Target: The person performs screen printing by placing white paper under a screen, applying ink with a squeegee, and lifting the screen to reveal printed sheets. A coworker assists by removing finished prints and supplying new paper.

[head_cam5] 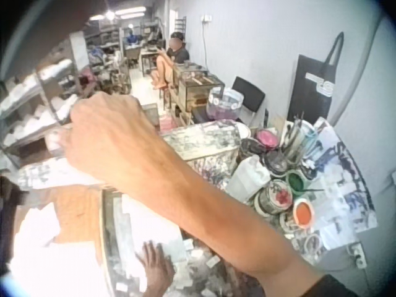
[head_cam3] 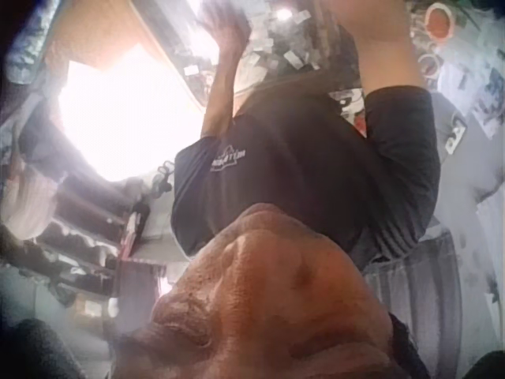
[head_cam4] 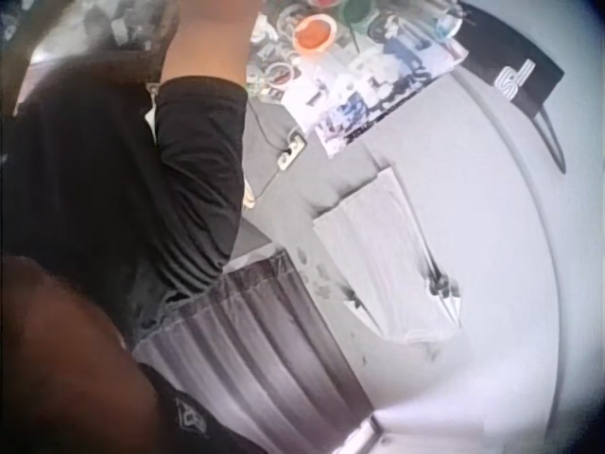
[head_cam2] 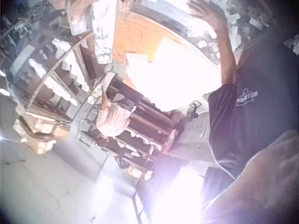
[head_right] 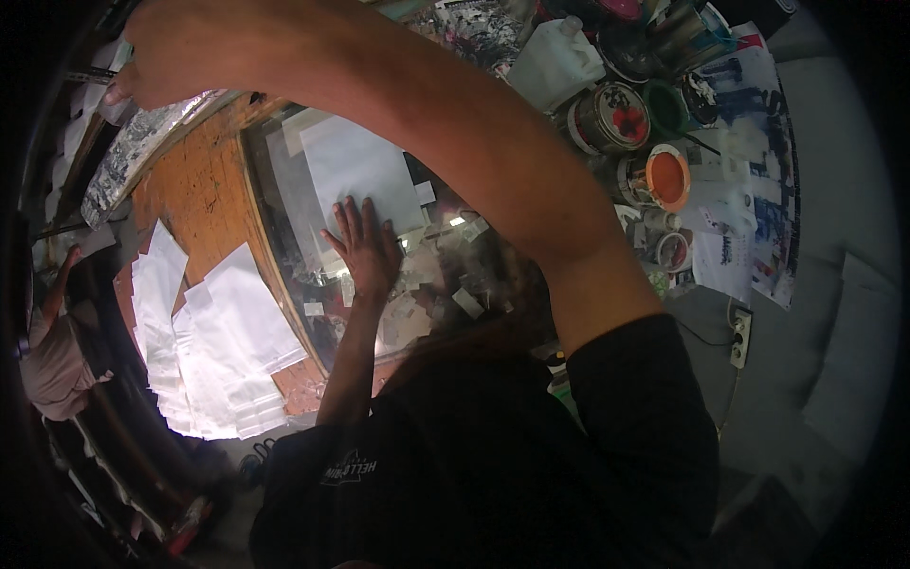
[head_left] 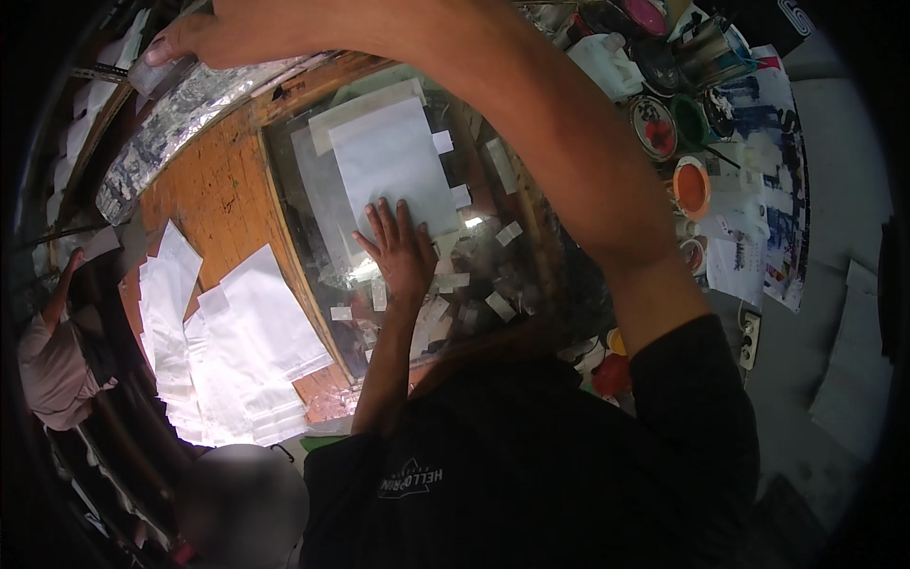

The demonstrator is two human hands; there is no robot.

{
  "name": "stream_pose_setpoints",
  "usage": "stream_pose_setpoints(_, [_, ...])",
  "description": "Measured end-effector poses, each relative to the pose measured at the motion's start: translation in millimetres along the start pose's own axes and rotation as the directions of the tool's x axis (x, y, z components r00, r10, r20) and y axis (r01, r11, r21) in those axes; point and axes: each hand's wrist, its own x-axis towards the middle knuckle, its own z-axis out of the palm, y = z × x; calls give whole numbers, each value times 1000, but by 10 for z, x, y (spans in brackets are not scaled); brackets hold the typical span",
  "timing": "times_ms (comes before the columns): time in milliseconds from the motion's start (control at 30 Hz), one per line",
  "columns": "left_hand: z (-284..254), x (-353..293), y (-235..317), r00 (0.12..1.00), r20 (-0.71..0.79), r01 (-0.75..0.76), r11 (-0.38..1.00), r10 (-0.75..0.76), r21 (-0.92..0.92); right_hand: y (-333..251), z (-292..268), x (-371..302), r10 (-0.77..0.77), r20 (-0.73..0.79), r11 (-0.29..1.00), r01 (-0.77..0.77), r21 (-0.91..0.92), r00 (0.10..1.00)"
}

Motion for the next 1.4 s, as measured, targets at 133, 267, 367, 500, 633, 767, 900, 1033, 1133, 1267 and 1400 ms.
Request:
stream_pose_setpoints(133, [-21, -178, 8, 1000, 24, -9, 1000, 10, -16, -43, 46, -58, 19, -77, 999, -17, 33, 997])
stream_pose_setpoints(267, [-85, -197, 10, 1000, 2, -22, 998, 22, -55, -148, -118, 42, 76, 46, 996, -77, 34, 996])
stream_pose_setpoints(367, [-343, -179, 37, 996, -55, 49, 964, -66, -263, -158, 301, -92, 62, -103, 993, -71, -90, 993])
stream_pose_setpoints(500, [-1250, -279, 300, 949, -123, 40, 496, -291, -867, -266, 976, -971, -2, -272, 954, -79, -288, 962])
stream_pose_setpoints(633, [-1304, -813, 91, 740, 483, 270, -451, -467, -851, 108, 1640, -1638, 327, 150, 943, -313, -111, 933])
stream_pose_setpoints(767, [-969, -807, -89, 435, 790, 443, -662, -432, -605, 977, 2055, -1170, 405, 156, 914, -393, -100, 901])
stream_pose_setpoints(900, [-960, -712, -77, 369, 823, 443, -697, -431, -564, 2077, 2551, -664, 272, -46, 923, -275, -269, 961])
stream_pose_setpoints(1033, [-1024, -791, -113, 341, 825, 430, -706, -450, -562, 2116, 2706, -331, 344, 153, 912, -290, -291, 927])
stream_pose_setpoints(1133, [-1034, -800, -136, 348, 816, 406, -711, -462, -575, 1875, 2602, -406, 363, 213, 924, -321, -208, 907])
stream_pose_setpoints(1267, [-972, -839, -166, 418, 792, 359, -720, -445, -594, 1545, 2710, -950, 312, 228, 922, -236, -306, 922])
stream_pose_setpoints(1400, [-929, -843, -195, 425, 792, 350, -728, -438, -590, 795, 2736, -1708, 282, 165, 932, -230, -279, 945])
